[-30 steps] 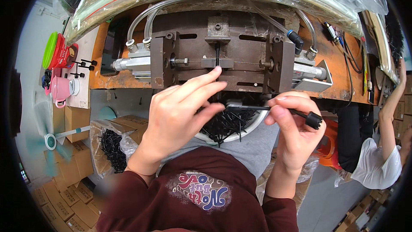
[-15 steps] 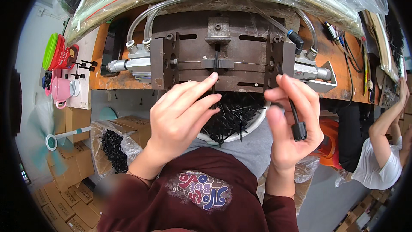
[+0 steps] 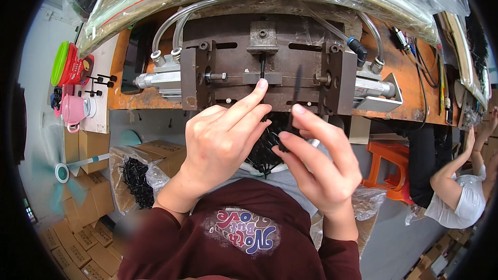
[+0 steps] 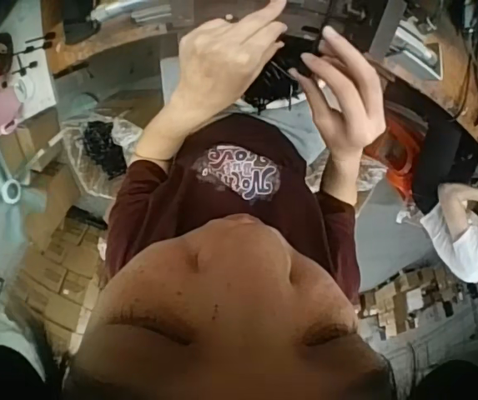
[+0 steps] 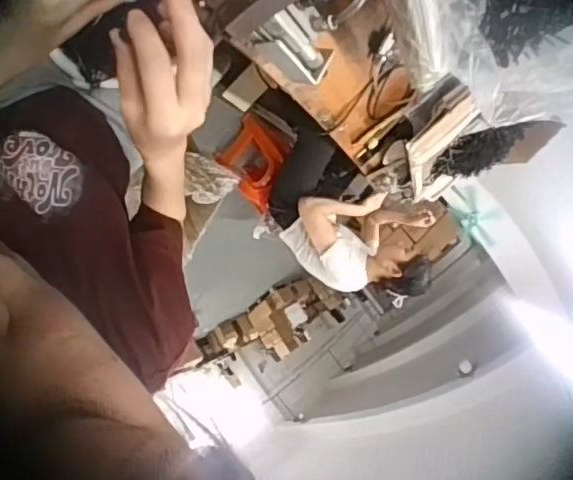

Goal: Manually assembling small plastic cable components using an industrial press jig at a workbench.

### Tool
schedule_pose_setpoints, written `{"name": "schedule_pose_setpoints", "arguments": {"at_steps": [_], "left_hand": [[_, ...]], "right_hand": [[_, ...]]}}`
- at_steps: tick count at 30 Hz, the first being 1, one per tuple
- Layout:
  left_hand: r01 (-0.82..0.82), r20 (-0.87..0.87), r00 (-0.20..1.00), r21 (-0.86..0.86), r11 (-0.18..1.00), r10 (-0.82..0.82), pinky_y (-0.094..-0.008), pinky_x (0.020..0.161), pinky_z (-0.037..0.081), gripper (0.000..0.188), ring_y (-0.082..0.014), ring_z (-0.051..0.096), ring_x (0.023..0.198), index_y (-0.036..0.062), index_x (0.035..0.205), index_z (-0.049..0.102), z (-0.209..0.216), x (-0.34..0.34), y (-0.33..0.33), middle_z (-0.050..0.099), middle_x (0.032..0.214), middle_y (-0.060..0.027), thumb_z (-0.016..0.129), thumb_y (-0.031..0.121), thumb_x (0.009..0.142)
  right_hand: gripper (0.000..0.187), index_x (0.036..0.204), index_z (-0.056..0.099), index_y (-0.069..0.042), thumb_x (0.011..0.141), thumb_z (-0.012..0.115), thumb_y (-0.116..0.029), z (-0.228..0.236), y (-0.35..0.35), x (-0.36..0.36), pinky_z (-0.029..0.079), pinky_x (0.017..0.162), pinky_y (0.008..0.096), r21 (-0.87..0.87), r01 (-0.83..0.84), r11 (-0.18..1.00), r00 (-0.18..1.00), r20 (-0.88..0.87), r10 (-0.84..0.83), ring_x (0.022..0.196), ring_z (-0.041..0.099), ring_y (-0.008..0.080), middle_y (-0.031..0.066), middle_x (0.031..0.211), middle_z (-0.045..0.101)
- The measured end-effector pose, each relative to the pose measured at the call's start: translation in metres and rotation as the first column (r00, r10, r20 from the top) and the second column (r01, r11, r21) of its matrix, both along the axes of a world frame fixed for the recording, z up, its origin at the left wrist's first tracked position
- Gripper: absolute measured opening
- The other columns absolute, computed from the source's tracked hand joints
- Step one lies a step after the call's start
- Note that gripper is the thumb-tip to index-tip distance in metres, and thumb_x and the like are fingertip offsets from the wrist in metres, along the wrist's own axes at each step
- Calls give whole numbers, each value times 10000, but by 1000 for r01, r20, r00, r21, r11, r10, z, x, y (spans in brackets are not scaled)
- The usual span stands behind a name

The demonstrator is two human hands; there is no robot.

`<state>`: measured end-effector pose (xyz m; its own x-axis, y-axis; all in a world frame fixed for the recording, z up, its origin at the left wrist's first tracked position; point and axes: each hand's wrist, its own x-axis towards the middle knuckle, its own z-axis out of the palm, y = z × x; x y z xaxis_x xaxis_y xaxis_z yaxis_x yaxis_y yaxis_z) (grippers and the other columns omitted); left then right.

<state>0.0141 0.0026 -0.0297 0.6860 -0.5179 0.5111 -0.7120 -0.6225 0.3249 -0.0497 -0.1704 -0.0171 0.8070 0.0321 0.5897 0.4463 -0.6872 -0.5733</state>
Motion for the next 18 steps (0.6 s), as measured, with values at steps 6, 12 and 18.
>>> {"name": "schedule_pose_setpoints", "arguments": {"at_steps": [6, 12, 18], "left_hand": [[100, -38, 994, -58, 993, -103, -270, 552, 489, 277, -162, 610, 586, 45, 943, 723, 2, -1, 9, 700, 1177, -86, 808, 124, 692], [172, -190, 966, -34, 985, -175, -282, 543, 492, 341, -168, 630, 598, 50, 971, 728, 3, -19, 40, 723, 1080, -60, 819, 173, 666], [186, -245, 947, -107, 977, -207, -269, 572, 518, 352, -163, 669, 646, 69, 968, 737, 3, -23, 47, 734, 990, -41, 833, 260, 689]], "right_hand": [[269, 903, 709, 24, 652, 804, 16, -3, 4, 7, 569, 762, 348, -134, -34, 990, 999, 25, 38, 913, 705, 314, 203, 1133, 686], [248, 920, 671, 1, 693, 758, -50, -8, 15, 18, 505, 600, 275, -324, -74, 943, 997, -23, 71, 669, 660, 182, 183, 1182, 684], [211, 933, 655, 12, 730, 662, -46, -5, 26, 31, 462, 547, 247, -496, 4, 868, 999, -29, -22, 523, 581, 113, 205, 1211, 666]]}}
